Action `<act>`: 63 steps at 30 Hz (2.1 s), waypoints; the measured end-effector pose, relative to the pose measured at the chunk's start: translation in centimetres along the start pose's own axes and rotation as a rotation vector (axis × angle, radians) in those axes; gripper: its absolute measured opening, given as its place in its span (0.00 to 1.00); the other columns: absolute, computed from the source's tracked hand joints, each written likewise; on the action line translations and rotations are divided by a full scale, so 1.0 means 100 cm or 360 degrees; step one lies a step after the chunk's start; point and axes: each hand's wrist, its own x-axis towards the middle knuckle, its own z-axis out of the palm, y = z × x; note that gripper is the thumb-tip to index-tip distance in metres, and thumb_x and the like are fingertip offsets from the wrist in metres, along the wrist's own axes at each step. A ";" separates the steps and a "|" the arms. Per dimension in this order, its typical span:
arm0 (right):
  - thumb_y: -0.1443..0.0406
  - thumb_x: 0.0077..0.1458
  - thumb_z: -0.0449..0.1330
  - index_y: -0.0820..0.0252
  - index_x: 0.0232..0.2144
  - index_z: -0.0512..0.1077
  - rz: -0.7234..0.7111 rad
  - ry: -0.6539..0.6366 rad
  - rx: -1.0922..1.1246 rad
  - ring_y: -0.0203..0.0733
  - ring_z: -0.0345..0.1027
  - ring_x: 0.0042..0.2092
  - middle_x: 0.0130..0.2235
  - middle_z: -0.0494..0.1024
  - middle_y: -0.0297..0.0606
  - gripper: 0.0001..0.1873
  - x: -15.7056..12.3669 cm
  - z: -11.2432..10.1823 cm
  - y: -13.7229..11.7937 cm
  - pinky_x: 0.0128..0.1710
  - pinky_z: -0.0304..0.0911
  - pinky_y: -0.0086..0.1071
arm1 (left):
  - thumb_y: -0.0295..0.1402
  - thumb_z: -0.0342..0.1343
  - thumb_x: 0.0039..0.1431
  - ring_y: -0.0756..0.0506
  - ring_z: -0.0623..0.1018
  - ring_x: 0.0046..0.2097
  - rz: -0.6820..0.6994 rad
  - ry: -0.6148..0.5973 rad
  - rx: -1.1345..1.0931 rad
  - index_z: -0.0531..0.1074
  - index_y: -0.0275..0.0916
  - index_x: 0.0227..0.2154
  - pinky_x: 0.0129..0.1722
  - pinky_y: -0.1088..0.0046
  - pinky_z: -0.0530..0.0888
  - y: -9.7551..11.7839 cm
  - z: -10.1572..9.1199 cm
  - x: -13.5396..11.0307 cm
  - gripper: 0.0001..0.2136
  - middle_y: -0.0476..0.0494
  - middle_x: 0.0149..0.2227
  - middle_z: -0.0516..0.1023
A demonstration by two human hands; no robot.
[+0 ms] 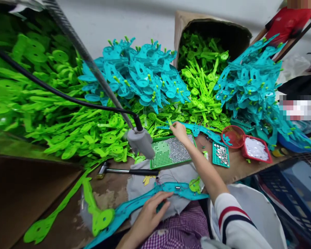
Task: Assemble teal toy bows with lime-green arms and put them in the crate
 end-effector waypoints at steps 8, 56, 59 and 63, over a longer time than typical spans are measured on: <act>0.50 0.63 0.52 0.59 0.40 0.75 0.0048 0.0190 0.0380 0.39 0.74 0.29 0.31 0.81 0.35 0.20 -0.084 -0.044 0.069 0.32 0.65 0.30 | 0.40 0.54 0.69 0.43 0.78 0.54 0.0112 0.0212 -0.0206 0.76 0.47 0.54 0.56 0.65 0.74 0.017 0.010 0.033 0.14 0.43 0.52 0.80; 0.57 0.68 0.51 0.58 0.46 0.77 -0.0289 -0.0238 -0.0812 0.54 0.65 0.56 0.52 0.76 0.49 0.18 -0.012 -0.028 0.064 0.52 0.55 0.44 | 0.39 0.52 0.70 0.43 0.77 0.55 0.0276 0.0250 -0.0066 0.77 0.46 0.53 0.58 0.62 0.72 0.036 -0.023 0.043 0.14 0.41 0.51 0.79; 0.55 0.66 0.53 0.59 0.41 0.78 -0.0270 -0.0254 -0.0828 0.55 0.64 0.56 0.52 0.74 0.50 0.18 0.002 -0.030 0.053 0.50 0.56 0.43 | 0.38 0.52 0.70 0.43 0.77 0.55 0.0246 0.0256 -0.0043 0.76 0.46 0.54 0.58 0.63 0.73 0.034 -0.023 0.039 0.14 0.42 0.52 0.79; 0.55 0.67 0.52 0.58 0.42 0.75 -0.0328 -0.0245 -0.0832 0.53 0.68 0.52 0.48 0.77 0.48 0.17 -0.002 -0.047 0.041 0.51 0.53 0.45 | 0.37 0.52 0.70 0.44 0.77 0.54 0.0215 0.0276 -0.0083 0.77 0.46 0.53 0.57 0.65 0.73 0.030 -0.020 0.030 0.14 0.41 0.53 0.79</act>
